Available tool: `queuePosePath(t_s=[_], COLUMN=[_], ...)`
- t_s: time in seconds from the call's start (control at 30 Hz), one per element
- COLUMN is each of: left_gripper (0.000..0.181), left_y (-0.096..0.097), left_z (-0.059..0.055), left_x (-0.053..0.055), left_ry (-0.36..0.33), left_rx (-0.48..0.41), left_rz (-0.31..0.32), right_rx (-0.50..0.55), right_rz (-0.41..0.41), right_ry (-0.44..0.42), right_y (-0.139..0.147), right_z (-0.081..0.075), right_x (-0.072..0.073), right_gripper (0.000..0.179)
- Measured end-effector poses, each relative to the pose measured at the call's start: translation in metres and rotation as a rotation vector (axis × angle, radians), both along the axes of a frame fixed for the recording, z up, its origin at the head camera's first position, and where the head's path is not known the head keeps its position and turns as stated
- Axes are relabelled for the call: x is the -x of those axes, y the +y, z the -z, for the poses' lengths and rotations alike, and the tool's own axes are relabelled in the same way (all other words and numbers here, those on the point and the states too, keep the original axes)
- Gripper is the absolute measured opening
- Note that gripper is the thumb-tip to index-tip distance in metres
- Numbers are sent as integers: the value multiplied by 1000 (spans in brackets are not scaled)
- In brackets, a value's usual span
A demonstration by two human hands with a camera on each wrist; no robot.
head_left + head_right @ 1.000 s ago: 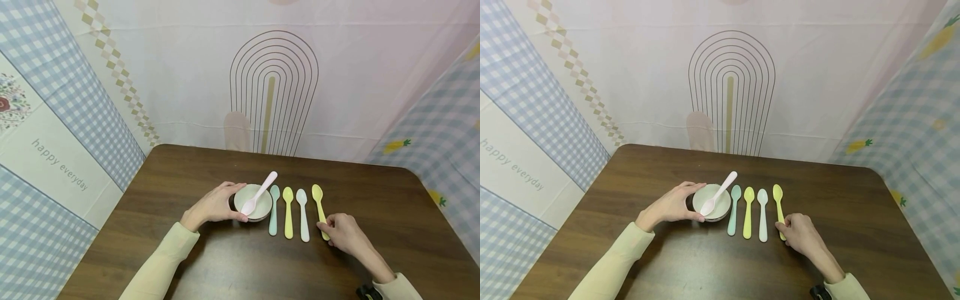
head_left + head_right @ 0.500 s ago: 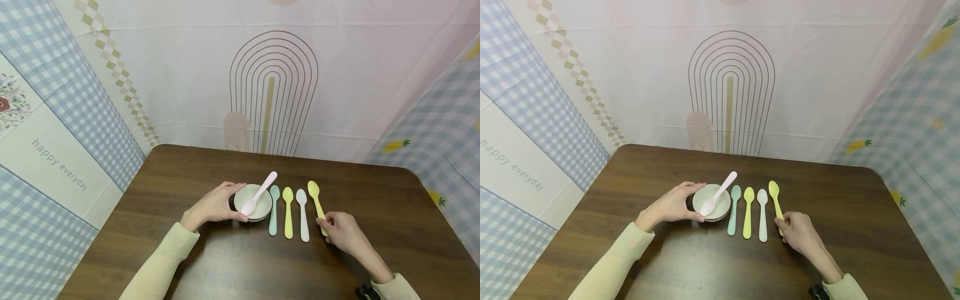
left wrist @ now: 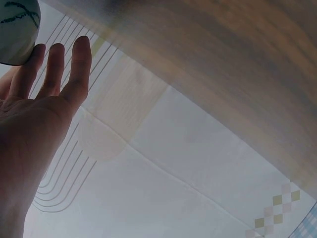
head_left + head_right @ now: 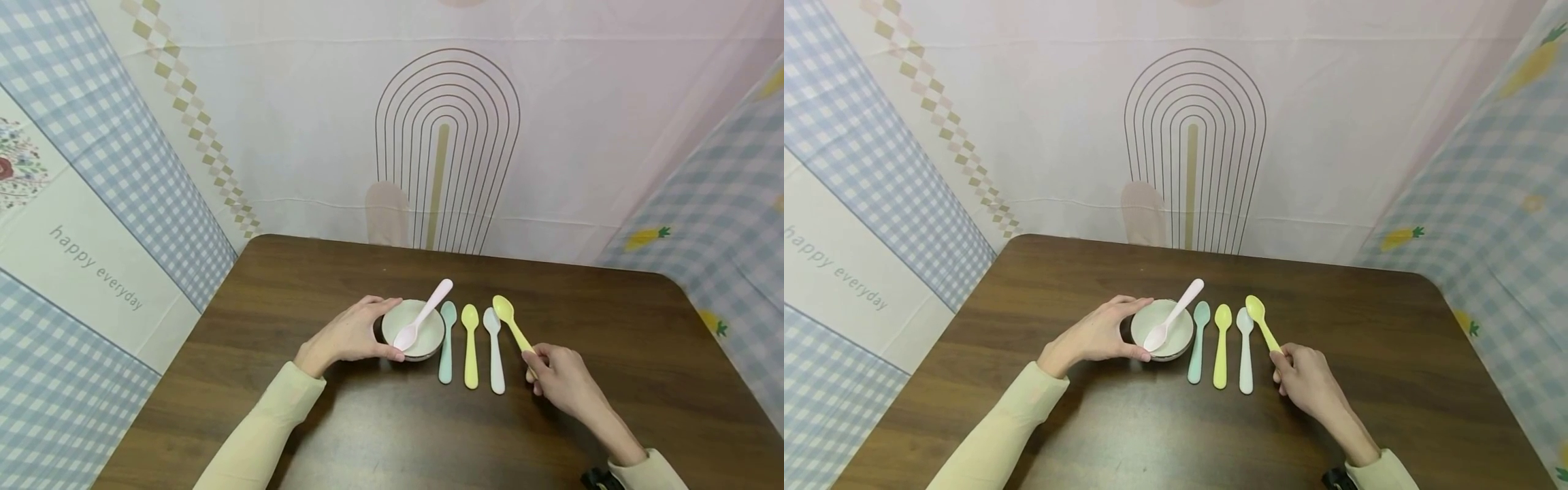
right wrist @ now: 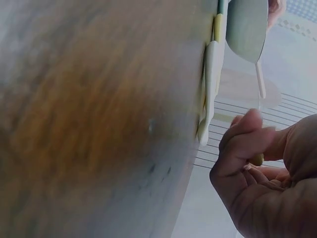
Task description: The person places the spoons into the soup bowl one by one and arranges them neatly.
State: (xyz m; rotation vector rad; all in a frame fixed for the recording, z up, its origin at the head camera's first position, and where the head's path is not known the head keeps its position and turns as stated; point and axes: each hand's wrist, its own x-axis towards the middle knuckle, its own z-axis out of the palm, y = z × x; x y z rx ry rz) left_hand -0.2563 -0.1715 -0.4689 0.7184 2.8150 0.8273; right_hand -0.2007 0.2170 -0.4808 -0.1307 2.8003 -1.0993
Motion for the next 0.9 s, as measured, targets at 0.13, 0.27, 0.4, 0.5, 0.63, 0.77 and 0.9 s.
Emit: queuePosePath(t_s=[0.13, 0.27, 0.4, 0.5, 0.63, 0.77, 0.9], left_gripper=[106, 106, 106, 106, 106, 106, 106], left_y=[0, 0, 0, 0, 0, 0, 0], left_z=[1, 1, 1, 0, -1, -1, -1], left_x=[0, 0, 1, 1, 0, 0, -1], left_ry=[0, -2, -2, -1, 2, -1, -5], left_rx=[2, -1, -5, -8, -9, -13, -11], left_rz=[0, 3, 8, 12, 13, 10, 7], right_rx=[18, 37, 53, 51, 52, 55, 68], right_rz=[9, 27, 37, 37, 35, 52, 72], right_ry=[14, 62, 132, 207, 293, 305, 283], right_y=[-1, -1, -2, -3, -4, -5, -6], right_z=[-1, -2, -2, 0, 1, 1, 0], right_x=[-2, -4, -4, -4, -4, -4, -5], right_gripper=[22, 23, 24, 24, 22, 20, 19])
